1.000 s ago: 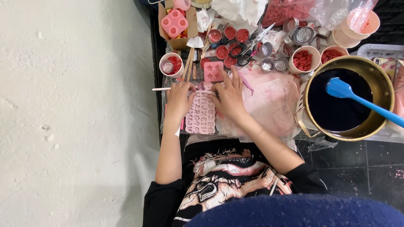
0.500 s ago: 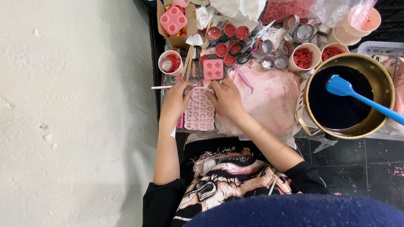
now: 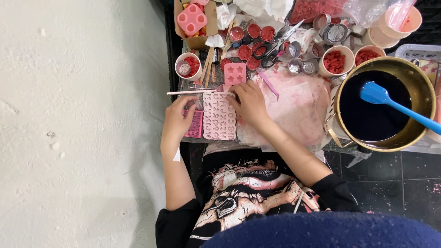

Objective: Pouring melted dark wax into alphabet molds to create wax seals.

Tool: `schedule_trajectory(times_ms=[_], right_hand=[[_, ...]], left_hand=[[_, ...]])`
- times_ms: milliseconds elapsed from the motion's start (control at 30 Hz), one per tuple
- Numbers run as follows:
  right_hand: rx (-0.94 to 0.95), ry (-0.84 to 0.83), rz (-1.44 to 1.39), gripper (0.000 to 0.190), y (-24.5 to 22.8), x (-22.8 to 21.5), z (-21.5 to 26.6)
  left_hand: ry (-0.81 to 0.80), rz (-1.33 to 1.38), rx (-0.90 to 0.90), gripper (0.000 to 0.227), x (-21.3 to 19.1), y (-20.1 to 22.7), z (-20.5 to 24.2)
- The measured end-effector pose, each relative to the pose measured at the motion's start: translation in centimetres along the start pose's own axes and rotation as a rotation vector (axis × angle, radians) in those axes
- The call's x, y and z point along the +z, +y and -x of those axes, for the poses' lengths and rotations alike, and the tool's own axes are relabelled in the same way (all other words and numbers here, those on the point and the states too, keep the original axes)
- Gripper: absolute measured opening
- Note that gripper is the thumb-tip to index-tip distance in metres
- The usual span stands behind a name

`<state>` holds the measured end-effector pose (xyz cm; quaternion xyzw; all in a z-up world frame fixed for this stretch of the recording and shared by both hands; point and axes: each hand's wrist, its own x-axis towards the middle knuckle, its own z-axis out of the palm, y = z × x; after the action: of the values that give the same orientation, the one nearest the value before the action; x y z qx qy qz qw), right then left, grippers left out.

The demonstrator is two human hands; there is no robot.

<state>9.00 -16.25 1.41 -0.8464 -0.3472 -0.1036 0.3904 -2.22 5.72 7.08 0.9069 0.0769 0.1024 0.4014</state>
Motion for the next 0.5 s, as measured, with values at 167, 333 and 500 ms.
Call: schedule_trajectory(times_ms=[167,333,500], right_hand=[[-0.001,-0.031,-0.005,0.02,0.3,-0.1,0.3],[-0.033,-0.009,-0.021,0.022,0.1,-0.2,0.6],[0.012,-0.003,-0.032,0.025,-0.1,-0.3,0.7]], left_hand=[[0.016,-0.091,-0.046,0.021,1.2,-1.3,0.7],[0.09,-0.344,0.022,0.019,4.0,-2.8,0.0],[0.186,-0.428,0.144,0.032,5.3,-2.8,-2.2]])
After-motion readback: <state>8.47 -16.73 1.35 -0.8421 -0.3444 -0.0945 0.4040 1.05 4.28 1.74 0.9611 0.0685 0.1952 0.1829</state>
